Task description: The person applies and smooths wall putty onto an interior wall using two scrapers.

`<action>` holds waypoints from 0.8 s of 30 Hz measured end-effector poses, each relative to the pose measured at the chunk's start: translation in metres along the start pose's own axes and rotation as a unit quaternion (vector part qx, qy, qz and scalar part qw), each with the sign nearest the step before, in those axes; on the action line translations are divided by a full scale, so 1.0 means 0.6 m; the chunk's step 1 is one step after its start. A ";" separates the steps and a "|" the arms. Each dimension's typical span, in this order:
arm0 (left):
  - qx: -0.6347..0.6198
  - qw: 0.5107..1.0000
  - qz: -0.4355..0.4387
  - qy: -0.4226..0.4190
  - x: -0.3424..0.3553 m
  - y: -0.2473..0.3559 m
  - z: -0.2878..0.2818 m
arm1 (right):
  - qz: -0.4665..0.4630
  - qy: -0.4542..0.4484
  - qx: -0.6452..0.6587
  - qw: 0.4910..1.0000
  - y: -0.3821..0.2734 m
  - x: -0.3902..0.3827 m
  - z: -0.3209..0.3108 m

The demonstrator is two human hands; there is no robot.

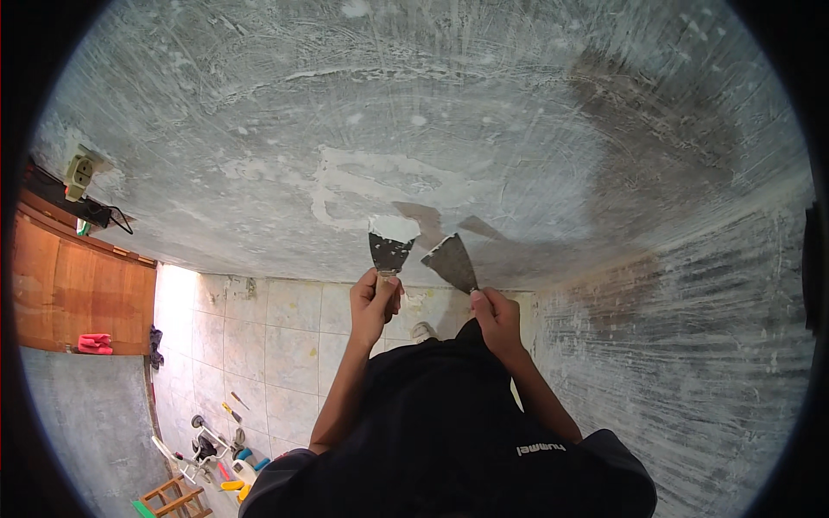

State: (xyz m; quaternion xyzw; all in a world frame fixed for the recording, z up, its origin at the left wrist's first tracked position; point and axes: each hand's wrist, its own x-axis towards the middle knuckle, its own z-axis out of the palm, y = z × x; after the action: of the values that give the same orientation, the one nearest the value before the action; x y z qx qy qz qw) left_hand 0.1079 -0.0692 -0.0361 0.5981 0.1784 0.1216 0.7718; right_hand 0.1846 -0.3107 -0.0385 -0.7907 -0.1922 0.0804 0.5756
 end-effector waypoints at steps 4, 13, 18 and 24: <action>-0.013 1.000 0.009 0.003 0.002 -0.002 -0.007 | -0.032 0.081 0.051 0.995 0.036 0.031 0.005; -0.006 1.000 0.008 -0.014 -0.001 -0.001 0.004 | -0.122 0.122 0.048 0.984 0.124 0.143 0.051; 0.002 1.000 0.014 -0.014 -0.004 0.001 -0.005 | -0.122 0.142 0.026 0.982 0.146 0.171 0.072; 0.017 1.000 0.003 -0.005 -0.010 0.007 -0.010 | -0.122 0.144 0.031 0.981 0.188 0.163 0.092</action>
State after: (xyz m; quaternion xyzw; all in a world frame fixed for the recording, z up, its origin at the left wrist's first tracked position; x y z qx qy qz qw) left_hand 0.1002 -0.0654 -0.0328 0.6120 0.1750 0.1181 0.7621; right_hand 0.2789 -0.2533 -0.1535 -0.7465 -0.1997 -0.0996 0.6269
